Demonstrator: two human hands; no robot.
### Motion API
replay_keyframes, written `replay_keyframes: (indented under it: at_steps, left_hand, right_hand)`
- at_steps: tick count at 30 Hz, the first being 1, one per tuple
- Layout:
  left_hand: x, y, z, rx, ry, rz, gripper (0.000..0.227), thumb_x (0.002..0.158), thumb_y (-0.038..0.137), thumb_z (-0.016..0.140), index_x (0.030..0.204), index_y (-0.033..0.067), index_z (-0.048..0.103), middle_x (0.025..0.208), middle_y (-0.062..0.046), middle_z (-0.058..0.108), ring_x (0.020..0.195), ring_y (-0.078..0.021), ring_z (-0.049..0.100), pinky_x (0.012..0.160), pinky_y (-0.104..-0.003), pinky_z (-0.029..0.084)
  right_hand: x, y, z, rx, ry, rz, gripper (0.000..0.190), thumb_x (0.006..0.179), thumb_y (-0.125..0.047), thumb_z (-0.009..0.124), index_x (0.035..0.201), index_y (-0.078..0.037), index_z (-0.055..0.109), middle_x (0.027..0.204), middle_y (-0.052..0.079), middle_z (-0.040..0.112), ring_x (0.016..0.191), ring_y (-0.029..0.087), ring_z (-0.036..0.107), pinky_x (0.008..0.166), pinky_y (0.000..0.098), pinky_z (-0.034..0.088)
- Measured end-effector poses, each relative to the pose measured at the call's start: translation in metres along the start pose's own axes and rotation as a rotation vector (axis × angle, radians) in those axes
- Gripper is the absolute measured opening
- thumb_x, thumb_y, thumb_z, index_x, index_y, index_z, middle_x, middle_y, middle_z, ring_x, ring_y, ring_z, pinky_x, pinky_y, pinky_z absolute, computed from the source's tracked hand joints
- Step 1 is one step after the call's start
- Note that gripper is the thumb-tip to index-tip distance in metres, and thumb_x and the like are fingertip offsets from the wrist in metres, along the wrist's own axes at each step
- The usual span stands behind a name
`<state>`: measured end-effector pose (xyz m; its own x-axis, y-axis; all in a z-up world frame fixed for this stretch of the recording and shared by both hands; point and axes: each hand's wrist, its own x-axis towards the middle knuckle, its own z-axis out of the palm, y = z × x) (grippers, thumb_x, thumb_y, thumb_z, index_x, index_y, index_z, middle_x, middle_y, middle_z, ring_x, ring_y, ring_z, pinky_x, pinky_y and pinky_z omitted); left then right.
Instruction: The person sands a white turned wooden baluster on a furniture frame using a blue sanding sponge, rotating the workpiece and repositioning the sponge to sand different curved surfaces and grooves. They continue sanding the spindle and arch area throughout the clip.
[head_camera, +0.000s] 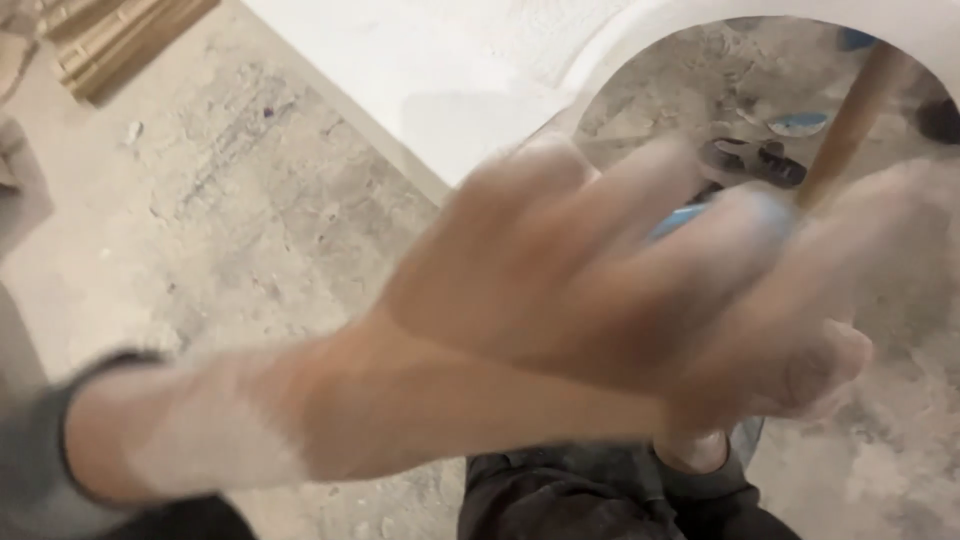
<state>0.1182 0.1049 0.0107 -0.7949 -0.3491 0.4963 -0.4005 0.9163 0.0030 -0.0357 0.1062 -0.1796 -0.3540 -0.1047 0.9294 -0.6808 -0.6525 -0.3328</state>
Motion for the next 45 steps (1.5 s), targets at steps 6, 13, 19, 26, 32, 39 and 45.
replay_keyframes:
  at_steps: [6, 13, 19, 26, 32, 39, 45]
  left_hand:
    - [-0.067, -0.01, -0.001, 0.533, -0.023, 0.16, 0.034, 0.11, 0.03, 0.063, 0.143, 0.025, 0.061, 0.142, 0.002, 0.059, 0.115, -0.0159, 0.06, 0.09, -0.04, 0.052]
    - [-0.065, -0.016, -0.003, 0.392, -0.222, -0.038, 0.053, 0.108, 0.034, 0.065, 0.157, 0.0392, 0.045, 0.164, 0.014, 0.039, 0.14, -0.022, 0.045, 0.121, -0.054, 0.038]
    - [-0.06, -0.018, -0.007, 0.441, -0.261, 0.044, 0.055, 0.107, 0.028, 0.068, 0.157, 0.0353, 0.046, 0.164, 0.009, 0.035, 0.133, -0.0311, 0.049, 0.109, -0.052, 0.049]
    - [-0.061, 0.006, -0.013, 0.114, -0.361, -0.176, 0.071, 0.092, 0.03, 0.072, 0.156, 0.0168, 0.044, 0.166, -0.005, 0.035, 0.121, -0.0373, 0.06, 0.089, -0.05, 0.061]
    - [0.001, -0.02, -0.024, -0.18, -0.422, -0.349, 0.057, 0.098, 0.025, 0.063, 0.15, 0.0062, 0.05, 0.148, -0.013, 0.059, 0.074, -0.0231, 0.071, 0.059, -0.032, 0.06]
    - [0.098, -0.025, -0.045, -0.154, -1.152, -0.604, 0.027, 0.105, 0.035, 0.056, 0.101, 0.0153, 0.075, 0.077, -0.003, 0.071, 0.058, -0.0099, 0.066, 0.048, -0.026, 0.055]
    - [-0.013, -0.008, -0.023, -0.093, -0.71, -0.35, 0.046, 0.101, 0.043, 0.058, 0.126, 0.0051, 0.067, 0.119, -0.009, 0.068, 0.055, -0.0147, 0.06, 0.049, -0.032, 0.054]
  right_hand:
    - [0.008, -0.006, -0.003, 0.264, -0.107, 0.129, 0.061, 0.092, -0.038, 0.09, 0.128, -0.012, 0.049, 0.11, 0.005, 0.065, 0.093, 0.016, 0.069, 0.08, 0.0266, 0.045]
    - [0.033, 0.017, -0.006, 0.206, -0.201, -0.071, 0.055, 0.079, -0.035, 0.087, 0.113, -0.01, 0.05, 0.094, 0.006, 0.068, 0.081, 0.017, 0.061, 0.082, 0.0351, 0.042]
    - [0.034, 0.026, -0.005, 0.197, -0.215, -0.228, 0.052, 0.079, -0.04, 0.083, 0.104, -0.009, 0.049, 0.084, 0.004, 0.067, 0.075, 0.018, 0.056, 0.083, 0.0406, 0.039]
    - [0.023, 0.015, 0.021, 0.289, -0.049, -0.079, 0.048, 0.085, -0.046, 0.079, 0.104, -0.013, 0.051, 0.08, -0.001, 0.063, 0.073, 0.016, 0.054, 0.091, 0.0432, 0.041]
    - [0.016, 0.012, 0.041, 0.348, 0.14, -0.018, 0.053, 0.084, -0.045, 0.084, 0.11, -0.016, 0.048, 0.092, -0.003, 0.055, 0.077, 0.018, 0.057, 0.09, 0.0367, 0.046]
    - [0.021, 0.021, 0.039, 0.337, 0.179, -0.309, 0.051, 0.086, -0.05, 0.08, 0.105, -0.014, 0.05, 0.086, -0.002, 0.053, 0.073, 0.019, 0.052, 0.087, 0.0426, 0.043]
    - [0.026, 0.01, 0.028, 0.186, 0.075, -0.18, 0.046, 0.096, -0.059, 0.064, 0.104, -0.014, 0.054, 0.08, -0.002, 0.055, 0.076, 0.02, 0.053, 0.095, 0.0419, 0.039]
